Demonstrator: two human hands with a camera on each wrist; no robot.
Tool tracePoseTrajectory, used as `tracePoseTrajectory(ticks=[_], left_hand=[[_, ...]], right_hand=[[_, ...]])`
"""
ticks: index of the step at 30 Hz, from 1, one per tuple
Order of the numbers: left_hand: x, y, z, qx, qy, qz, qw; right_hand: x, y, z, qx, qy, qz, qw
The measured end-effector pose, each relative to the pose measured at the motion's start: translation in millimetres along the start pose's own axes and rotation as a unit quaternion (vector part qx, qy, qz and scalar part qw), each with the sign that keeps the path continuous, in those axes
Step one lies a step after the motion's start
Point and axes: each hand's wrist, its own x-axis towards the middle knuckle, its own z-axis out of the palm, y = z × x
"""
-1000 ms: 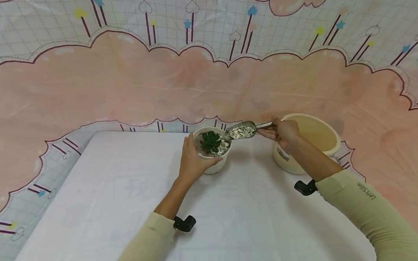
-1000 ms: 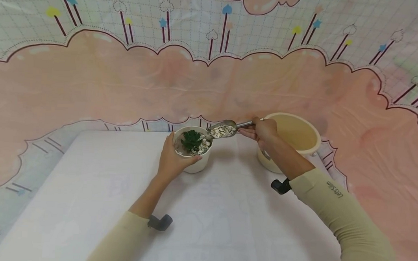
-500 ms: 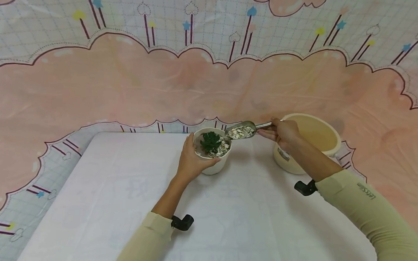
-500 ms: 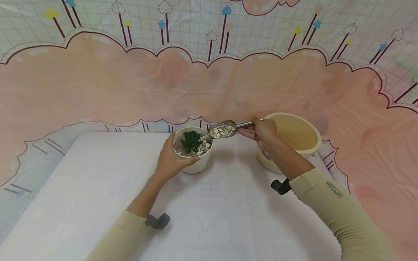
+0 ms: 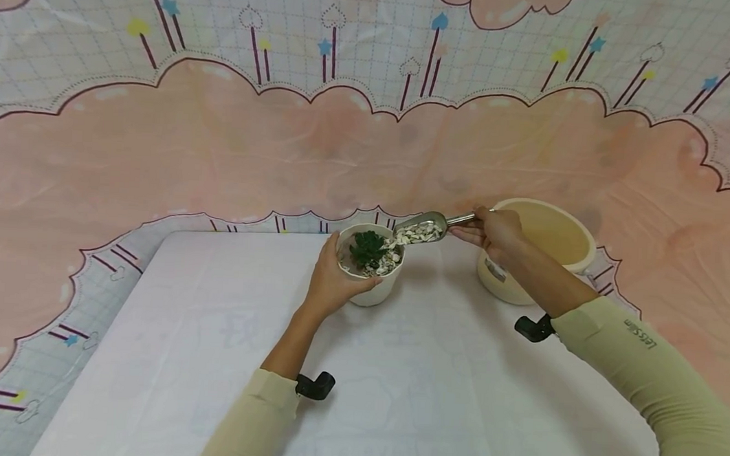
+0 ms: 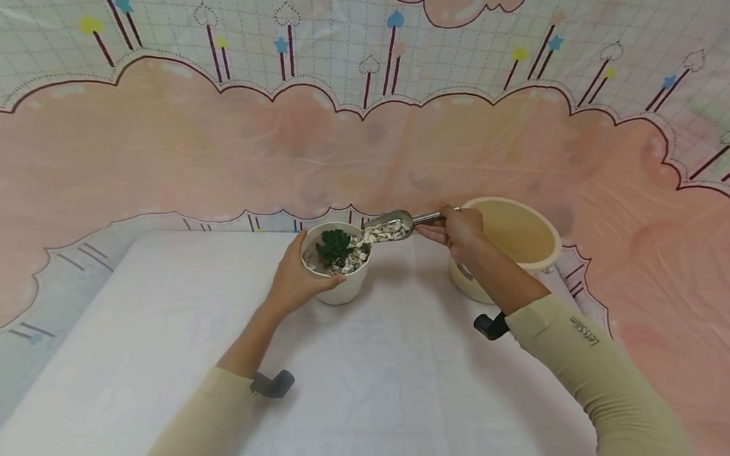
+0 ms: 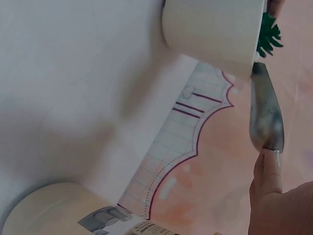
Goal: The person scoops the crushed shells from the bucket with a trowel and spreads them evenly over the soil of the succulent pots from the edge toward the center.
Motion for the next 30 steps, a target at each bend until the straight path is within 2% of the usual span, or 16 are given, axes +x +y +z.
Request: tracePoseTrajectory(ticks=[8,11,16,18,21,25,30], left_hand=[[0.6,-0.2,-8.3,-0.015,-0.042,-0.007,0.999],[-3.5,4.8,-4.2,-0.017,-0.026,-0.015,0.9994],[-12.0,11.8,9.1,0.006,0.028,-0.049,0.9984],[-12.9,11.2,11.7,0.016,0.043,-0.05,0.9977],[-11.8,8.4,10.4,0.018,0.051,-0.032,0.998],[-8.9,5.9,4.0,0.003,0.031,-0.018,0.9994],[-5.8,6.3,-1.3,0.002,-0.005,-0.027,0.9996]], right_hand=[[1.8,-1.3,-0.5,0.003,0.003,0.001,1.0],[2.1,-1.6,-0.2,0.002,0.004,0.003,1.0],[2.1,0.2,0.6,0.001,0.002,0.007,1.0],[2.5,1.3,1.3,0.0,-0.001,0.009,1.0],[2.4,2.4,2.3,-0.004,-0.008,0.005,0.9999],[1.6,2.0,2.3,-0.002,-0.016,-0.001,0.9999],[0.0,1.6,1.1,-0.005,-0.019,-0.002,0.9998]])
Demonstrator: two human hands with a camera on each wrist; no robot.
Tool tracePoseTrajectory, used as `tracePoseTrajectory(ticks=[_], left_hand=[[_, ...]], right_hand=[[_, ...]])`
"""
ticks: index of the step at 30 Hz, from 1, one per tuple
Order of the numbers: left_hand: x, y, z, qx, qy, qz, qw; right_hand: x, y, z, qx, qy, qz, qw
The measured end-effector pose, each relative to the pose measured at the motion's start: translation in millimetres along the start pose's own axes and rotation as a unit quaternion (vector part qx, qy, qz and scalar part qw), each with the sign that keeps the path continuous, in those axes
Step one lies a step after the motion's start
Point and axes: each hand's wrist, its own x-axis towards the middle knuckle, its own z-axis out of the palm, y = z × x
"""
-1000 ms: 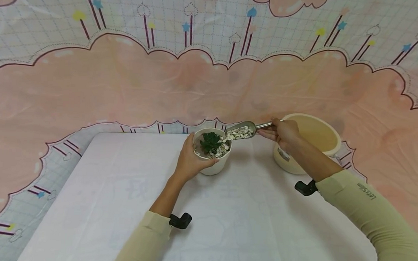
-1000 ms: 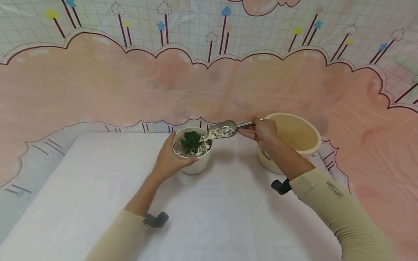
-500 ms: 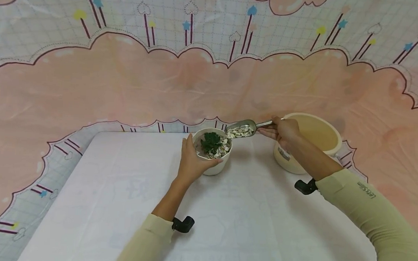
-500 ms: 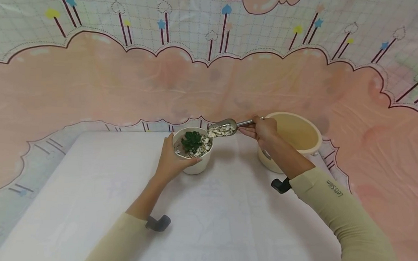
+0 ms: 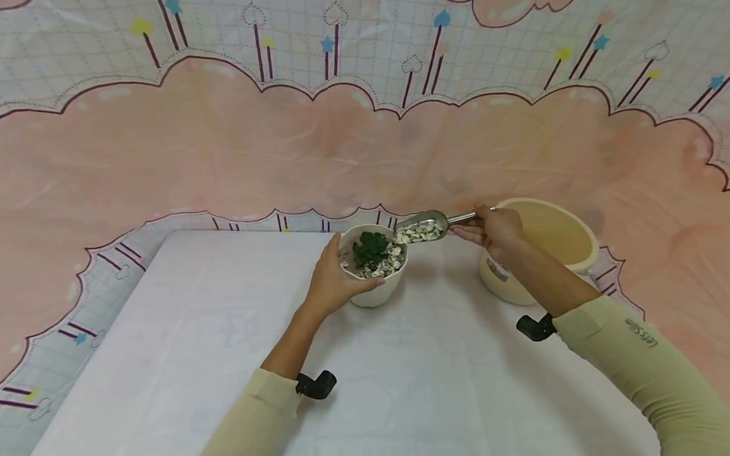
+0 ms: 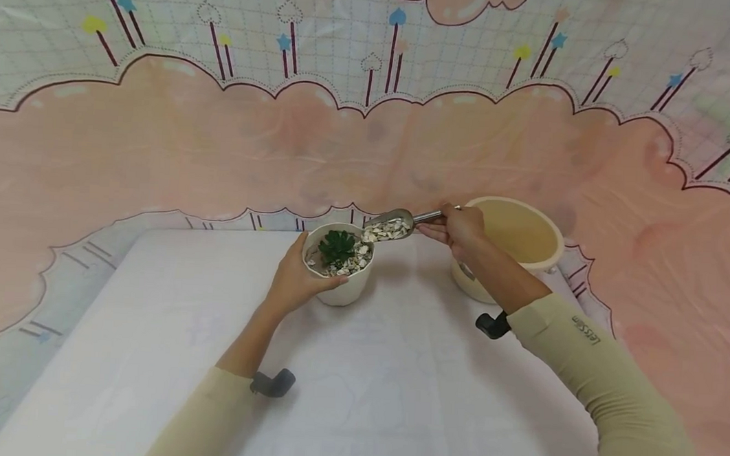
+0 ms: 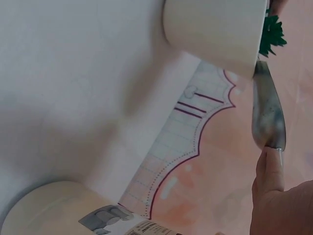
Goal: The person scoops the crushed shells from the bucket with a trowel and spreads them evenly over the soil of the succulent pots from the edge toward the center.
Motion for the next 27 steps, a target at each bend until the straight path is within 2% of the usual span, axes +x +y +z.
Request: tracePoseTrajectory(ticks=[6,13,18,20,27], left_hand=[[-2.2,3.5,1.8,-0.016,-0.012,-0.006,0.9998],[-7.9,6.9,11.8,-0.01,0.034,-0.021,0.9991],[-7.7,4.9,13.8,-0.01,0.055,0.0,0.9984],[-6.8,3.3,13.0,-0.012,0.053,0.008,0.9985],[-4.5,-1.0,6.0,-0.012,0.016,0.001,0.9998]], right_hand=[[-1.1,1.1,-1.9,-0.001,0.002,0.0,1.0],[-0.7,0.9,-2.2,-0.008,0.0,-0.008,0.9999],[0.6,-0.1,-3.4,-0.004,0.003,-0.005,1.0],[0.5,-0.4,-3.6,-0.003,0.003,-0.005,1.0],[-3.7,-0.6,-2.7,-0.008,-0.001,-0.009,0.9999]])
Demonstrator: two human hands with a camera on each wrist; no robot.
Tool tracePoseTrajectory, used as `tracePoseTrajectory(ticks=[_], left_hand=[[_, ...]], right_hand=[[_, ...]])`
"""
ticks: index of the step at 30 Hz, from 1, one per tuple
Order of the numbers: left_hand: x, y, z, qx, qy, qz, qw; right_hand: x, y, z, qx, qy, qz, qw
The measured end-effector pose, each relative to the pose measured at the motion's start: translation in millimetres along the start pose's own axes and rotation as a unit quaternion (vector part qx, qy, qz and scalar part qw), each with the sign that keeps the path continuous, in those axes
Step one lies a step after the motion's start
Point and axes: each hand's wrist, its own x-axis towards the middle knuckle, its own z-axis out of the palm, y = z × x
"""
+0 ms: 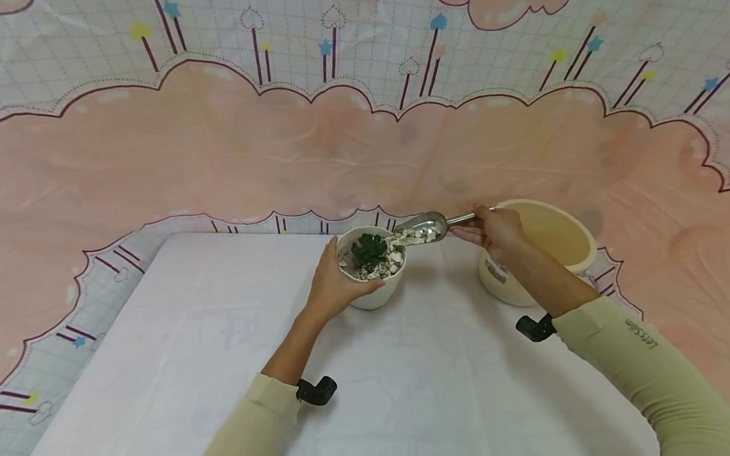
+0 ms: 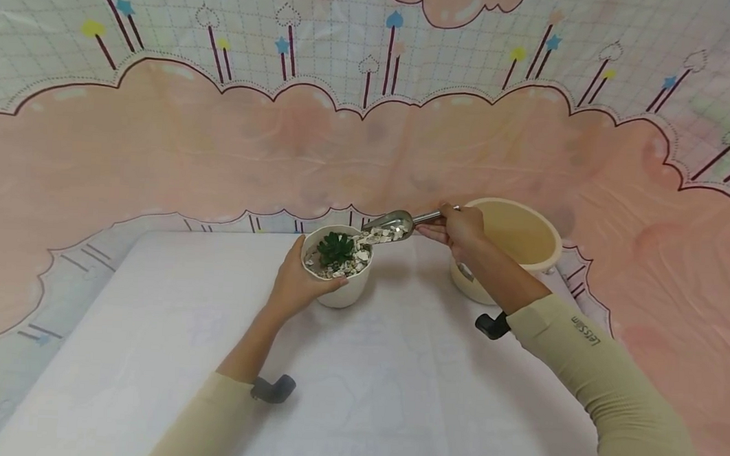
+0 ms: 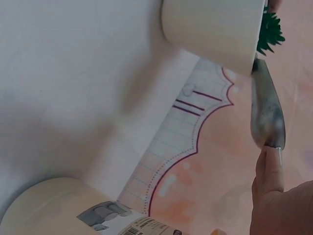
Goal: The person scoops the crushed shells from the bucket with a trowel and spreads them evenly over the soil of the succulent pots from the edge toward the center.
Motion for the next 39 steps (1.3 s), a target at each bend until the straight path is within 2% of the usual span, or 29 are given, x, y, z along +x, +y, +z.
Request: tracePoseTrajectory(ticks=[4,9,13,19,25,29,32,35,39], left_hand=[[-4.1,5.8,1.7,-0.016,0.001,-0.015,0.9998],[-8.3,11.9,11.6,-0.007,0.032,-0.032,0.9989],[-7.5,10.6,12.9,0.008,0.05,-0.018,0.9986],[-4.3,6.2,5.3,-0.005,0.023,0.015,0.9996],[-3.9,6.7,2.7,-0.006,0.001,0.005,1.0],[-7.2,12.6,6.2,-0.009,0.01,-0.024,0.9996],[-9.1,14.4,9.2,0.01,0.027,-0.034,0.999],[-8.3,12.7,8.8,0.016,0.038,-0.02,0.999],[-5.3,8.0,4.1,0.007,0.029,0.001,0.9996]], right_hand=[[0.9,1.2,-0.8,-0.002,-0.002,-0.001,1.0],[2.1,1.8,0.0,-0.002,-0.004,-0.004,1.0],[3.0,1.8,0.4,0.0,-0.006,-0.004,1.0],[3.0,2.2,-0.4,0.002,0.0,0.001,1.0],[2.1,1.8,-0.8,0.002,-0.002,0.004,1.0],[2.1,1.9,-0.4,-0.003,-0.001,0.003,1.0],[2.9,2.5,-0.1,-0.006,-0.001,0.002,1.0],[4.4,3.3,-0.2,-0.004,-0.003,0.002,1.0],[5.6,3.6,-0.2,-0.004,-0.002,-0.003,1.0]])
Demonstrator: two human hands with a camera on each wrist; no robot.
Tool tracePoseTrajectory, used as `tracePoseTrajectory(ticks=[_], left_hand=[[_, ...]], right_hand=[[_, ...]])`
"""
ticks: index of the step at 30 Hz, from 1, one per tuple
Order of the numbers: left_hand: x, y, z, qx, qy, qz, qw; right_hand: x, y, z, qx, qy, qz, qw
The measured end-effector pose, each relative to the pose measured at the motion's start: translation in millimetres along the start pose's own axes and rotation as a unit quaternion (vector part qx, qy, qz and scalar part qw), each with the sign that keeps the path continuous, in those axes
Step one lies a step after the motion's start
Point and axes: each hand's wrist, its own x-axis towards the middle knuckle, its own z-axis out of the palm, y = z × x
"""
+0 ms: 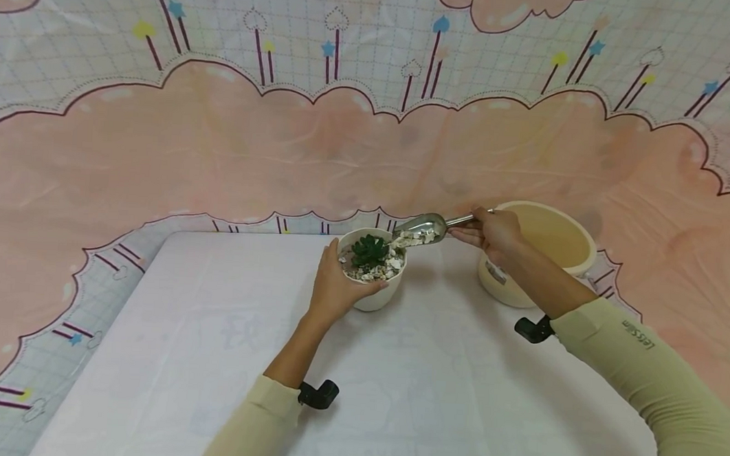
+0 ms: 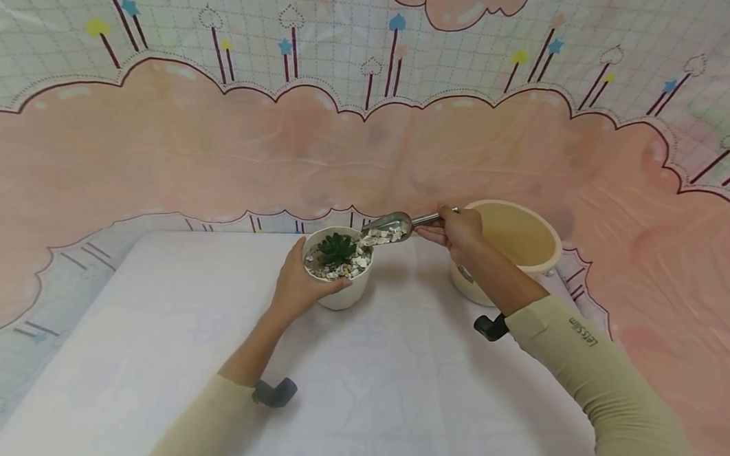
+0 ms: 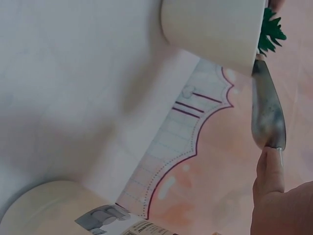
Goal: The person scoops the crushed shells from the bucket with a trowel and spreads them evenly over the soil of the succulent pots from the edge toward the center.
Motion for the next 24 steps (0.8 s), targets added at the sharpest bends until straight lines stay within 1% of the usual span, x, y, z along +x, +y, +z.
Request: tracePoseTrajectory(ticks=[3,7,9,12,16,18,21,24], left_hand=[[3.0,-3.4,-2.9,0.001,-0.015,0.001,0.9999],[1.7,-0.1,-4.5,0.002,-0.033,-0.029,0.9991],[-0.5,5.0,-3.6,0.003,-0.032,-0.045,0.9985],[-3.1,12.6,-0.1,0.019,-0.015,-0.052,0.9984],[-3.3,14.7,6.0,0.05,0.012,-0.044,0.9977],[-3.1,12.2,7.2,0.056,0.017,-0.039,0.9975],[-2.2,8.8,5.3,0.047,0.009,-0.026,0.9985],[-0.3,5.4,1.4,0.037,-0.009,-0.011,0.9992]], right_hand=[[0.4,0.3,0.2,0.002,0.0,-0.005,1.0],[0.8,0.4,1.1,0.006,-0.003,-0.006,1.0],[1.1,0.2,2.0,0.005,-0.004,-0.005,1.0],[1.6,-0.8,3.5,0.005,-0.004,-0.007,1.0],[2.1,-3.0,4.7,0.007,0.0,-0.005,1.0],[1.8,-4.0,5.0,0.007,0.004,0.001,1.0],[1.5,-5.3,4.6,0.003,0.004,0.008,1.0],[1.6,-5.3,4.0,-0.001,0.004,0.007,1.0]])
